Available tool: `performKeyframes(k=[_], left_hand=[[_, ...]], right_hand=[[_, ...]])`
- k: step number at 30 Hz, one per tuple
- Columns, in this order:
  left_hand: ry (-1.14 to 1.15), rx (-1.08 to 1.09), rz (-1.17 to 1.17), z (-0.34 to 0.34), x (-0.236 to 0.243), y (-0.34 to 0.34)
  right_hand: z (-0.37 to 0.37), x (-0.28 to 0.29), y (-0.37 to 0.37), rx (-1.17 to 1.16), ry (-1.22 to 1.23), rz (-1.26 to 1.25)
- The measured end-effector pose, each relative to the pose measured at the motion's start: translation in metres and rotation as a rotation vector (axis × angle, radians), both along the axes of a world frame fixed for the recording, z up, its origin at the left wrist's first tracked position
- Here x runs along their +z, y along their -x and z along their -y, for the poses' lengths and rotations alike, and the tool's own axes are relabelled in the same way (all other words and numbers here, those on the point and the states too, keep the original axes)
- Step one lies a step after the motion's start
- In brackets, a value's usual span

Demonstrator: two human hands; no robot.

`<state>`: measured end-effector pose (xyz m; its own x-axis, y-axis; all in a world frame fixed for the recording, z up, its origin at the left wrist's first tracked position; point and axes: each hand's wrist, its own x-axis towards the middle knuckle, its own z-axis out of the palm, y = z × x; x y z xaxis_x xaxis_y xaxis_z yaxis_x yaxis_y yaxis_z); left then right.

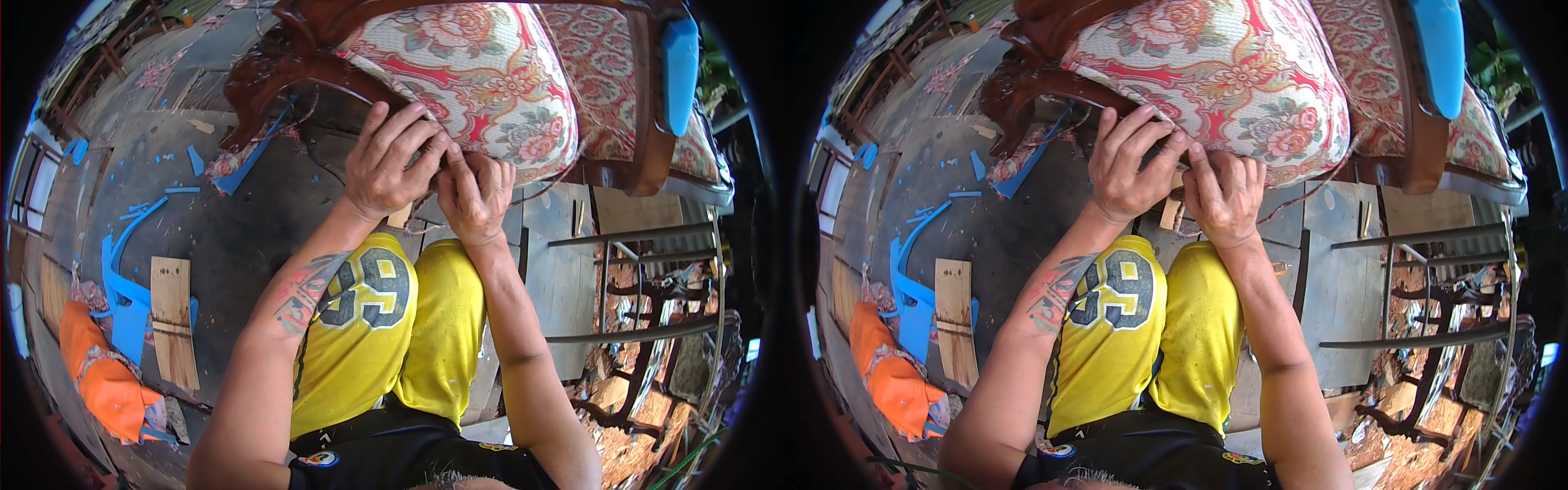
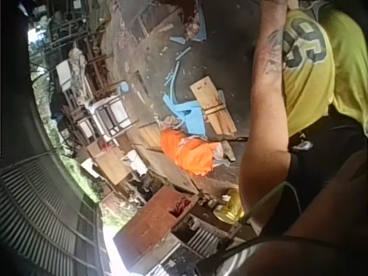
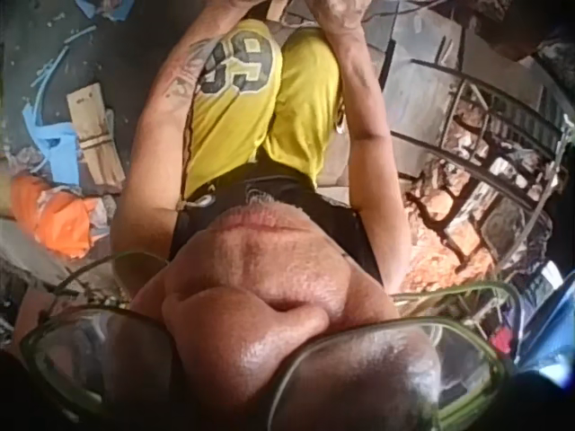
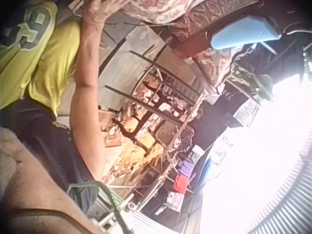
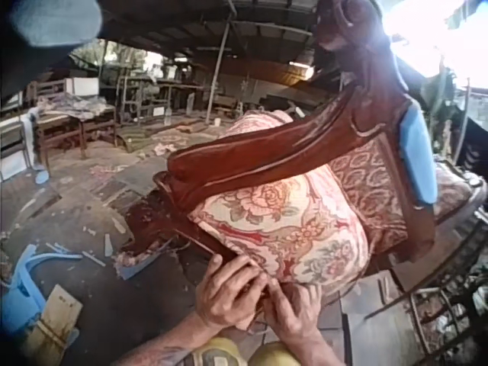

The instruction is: Applying adhesive and decorative trim to a chair frame using a hot glue gun.

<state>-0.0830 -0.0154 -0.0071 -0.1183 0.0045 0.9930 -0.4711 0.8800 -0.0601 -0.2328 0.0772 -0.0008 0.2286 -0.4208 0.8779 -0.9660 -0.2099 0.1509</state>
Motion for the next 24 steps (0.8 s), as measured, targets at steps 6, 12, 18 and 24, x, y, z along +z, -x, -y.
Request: performKeyframes(k=[6,12,18,24], left_hand=[[0.002,-0.01,0.0,-0.002,-0.002,0.011],[0.007,-0.021,0.003,0.0,-0.003,0.01],[0.005,-0.003,0.001,0.001,-0.007,0.009],[-0.043,-0.165,-0.05,0.008,-0.001,-0.001]], right_hand=[[-0.006,-0.001,0.009,-0.005,0.023,0.019],[-0.007,-0.002,0.008,-0.009,0.025,0.023],[-0.004,-0.001,0.006,-0.003,0.017,0.002],[-0.003,-0.002,0.005,-0.013,0.007,-0.046]])
